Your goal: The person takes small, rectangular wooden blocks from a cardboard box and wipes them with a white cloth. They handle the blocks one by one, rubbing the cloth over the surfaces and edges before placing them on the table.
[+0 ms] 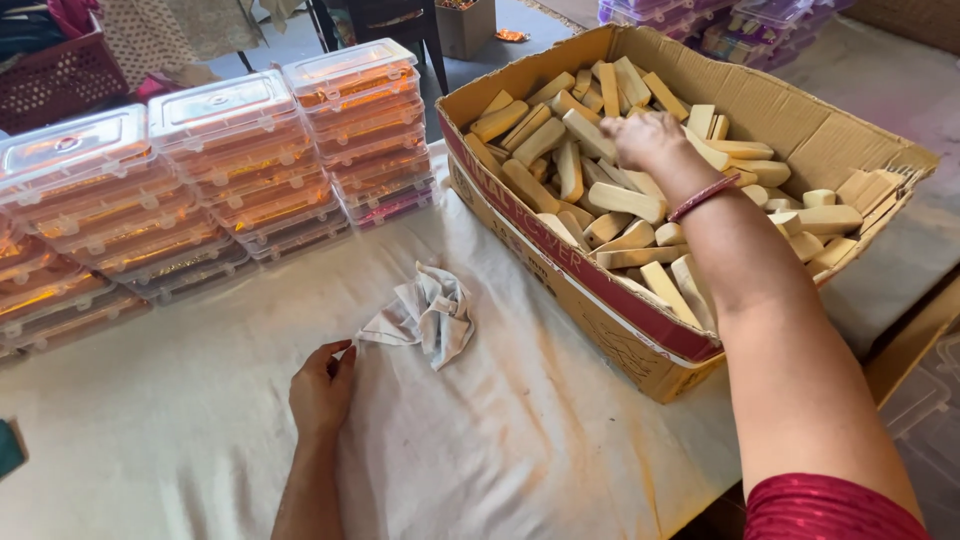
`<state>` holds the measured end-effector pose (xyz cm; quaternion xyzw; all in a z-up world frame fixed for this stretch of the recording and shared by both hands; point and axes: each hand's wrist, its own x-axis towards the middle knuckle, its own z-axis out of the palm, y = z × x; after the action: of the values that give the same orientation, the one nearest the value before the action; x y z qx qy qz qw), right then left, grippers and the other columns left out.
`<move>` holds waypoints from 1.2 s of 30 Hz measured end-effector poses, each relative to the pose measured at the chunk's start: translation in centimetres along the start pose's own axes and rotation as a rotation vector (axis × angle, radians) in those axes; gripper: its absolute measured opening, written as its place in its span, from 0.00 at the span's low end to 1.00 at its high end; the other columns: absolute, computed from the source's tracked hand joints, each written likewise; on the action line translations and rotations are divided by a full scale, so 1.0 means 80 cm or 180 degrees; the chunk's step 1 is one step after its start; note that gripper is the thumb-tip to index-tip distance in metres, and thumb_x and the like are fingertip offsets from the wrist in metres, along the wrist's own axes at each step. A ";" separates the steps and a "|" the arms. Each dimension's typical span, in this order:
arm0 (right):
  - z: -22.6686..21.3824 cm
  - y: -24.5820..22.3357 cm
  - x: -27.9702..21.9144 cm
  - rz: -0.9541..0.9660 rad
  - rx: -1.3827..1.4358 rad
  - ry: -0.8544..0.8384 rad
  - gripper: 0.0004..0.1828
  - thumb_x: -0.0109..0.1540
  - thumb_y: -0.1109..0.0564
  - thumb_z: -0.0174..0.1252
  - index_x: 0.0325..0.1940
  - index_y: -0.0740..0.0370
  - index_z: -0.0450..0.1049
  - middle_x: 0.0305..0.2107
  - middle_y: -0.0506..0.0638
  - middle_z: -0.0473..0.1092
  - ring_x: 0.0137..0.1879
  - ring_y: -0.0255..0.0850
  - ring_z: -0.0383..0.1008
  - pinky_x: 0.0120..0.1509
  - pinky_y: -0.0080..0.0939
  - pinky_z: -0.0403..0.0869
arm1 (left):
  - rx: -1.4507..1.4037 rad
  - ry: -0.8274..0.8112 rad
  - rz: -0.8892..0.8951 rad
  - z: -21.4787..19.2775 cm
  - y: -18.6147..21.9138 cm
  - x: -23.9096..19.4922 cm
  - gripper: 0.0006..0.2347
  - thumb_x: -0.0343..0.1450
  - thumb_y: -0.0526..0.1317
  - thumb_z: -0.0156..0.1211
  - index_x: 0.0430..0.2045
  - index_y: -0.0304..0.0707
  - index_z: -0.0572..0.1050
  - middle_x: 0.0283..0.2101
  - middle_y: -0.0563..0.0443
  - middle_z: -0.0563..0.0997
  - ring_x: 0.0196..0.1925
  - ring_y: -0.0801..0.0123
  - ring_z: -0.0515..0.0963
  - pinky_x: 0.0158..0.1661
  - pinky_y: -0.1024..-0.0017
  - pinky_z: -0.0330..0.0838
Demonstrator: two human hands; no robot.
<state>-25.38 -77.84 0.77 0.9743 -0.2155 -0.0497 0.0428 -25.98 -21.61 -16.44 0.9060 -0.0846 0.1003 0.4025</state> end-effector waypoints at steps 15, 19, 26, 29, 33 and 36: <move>0.109 -0.130 0.017 -0.1630 -0.0706 0.0214 0.37 0.62 0.54 0.52 0.76 0.44 0.50 0.75 0.53 0.33 0.74 0.52 0.42 0.74 0.51 0.48 | 0.0053 -0.0044 -0.0058 -0.003 0.007 -0.004 0.11 0.71 0.46 0.63 0.43 0.47 0.84 0.22 0.47 0.81 0.24 0.59 0.79 0.30 0.62 0.72; 0.114 -0.117 0.026 -0.0649 0.1113 -0.0142 0.30 0.70 0.46 0.51 0.76 0.47 0.57 0.71 0.56 0.48 0.62 0.55 0.60 0.63 0.55 0.64 | 0.0047 -0.0036 -0.0054 -0.005 0.007 -0.003 0.11 0.71 0.46 0.63 0.43 0.46 0.83 0.22 0.47 0.80 0.23 0.59 0.78 0.30 0.62 0.71; 0.052 -0.091 0.015 -0.0247 0.0525 -0.0395 0.22 0.69 0.46 0.48 0.69 0.34 0.68 0.47 0.54 0.74 0.31 0.36 0.67 0.32 0.37 0.70 | 0.0013 -0.0061 -0.0057 -0.006 0.010 -0.001 0.11 0.70 0.46 0.63 0.43 0.46 0.83 0.21 0.46 0.80 0.22 0.59 0.77 0.29 0.63 0.71; 0.035 -0.092 -0.006 -0.0210 0.0034 -0.0296 0.21 0.69 0.46 0.48 0.67 0.35 0.71 0.48 0.53 0.75 0.36 0.38 0.68 0.36 0.38 0.69 | 0.0066 -0.0095 -0.0066 -0.004 0.011 -0.003 0.11 0.71 0.46 0.63 0.43 0.47 0.83 0.23 0.47 0.81 0.24 0.58 0.79 0.31 0.62 0.72; 0.012 -0.097 0.013 -0.0351 -0.0343 0.0115 0.22 0.67 0.43 0.53 0.67 0.42 0.71 0.56 0.56 0.70 0.50 0.45 0.69 0.49 0.48 0.71 | 0.0237 -0.0037 0.0037 -0.001 0.012 -0.001 0.10 0.71 0.47 0.61 0.43 0.50 0.83 0.28 0.48 0.83 0.30 0.56 0.82 0.34 0.61 0.74; -0.004 -0.110 0.035 -0.0505 -0.0601 0.0439 0.25 0.66 0.42 0.56 0.66 0.47 0.72 0.61 0.58 0.67 0.61 0.50 0.69 0.58 0.56 0.72 | 0.0359 -0.0048 0.0073 0.000 0.011 -0.004 0.10 0.70 0.46 0.61 0.42 0.51 0.83 0.32 0.49 0.84 0.33 0.56 0.83 0.35 0.60 0.75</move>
<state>-19.17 -71.05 -0.08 0.9810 -0.1287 -0.0060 0.1449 -26.53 -22.19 -15.87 0.9269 -0.0923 0.1026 0.3490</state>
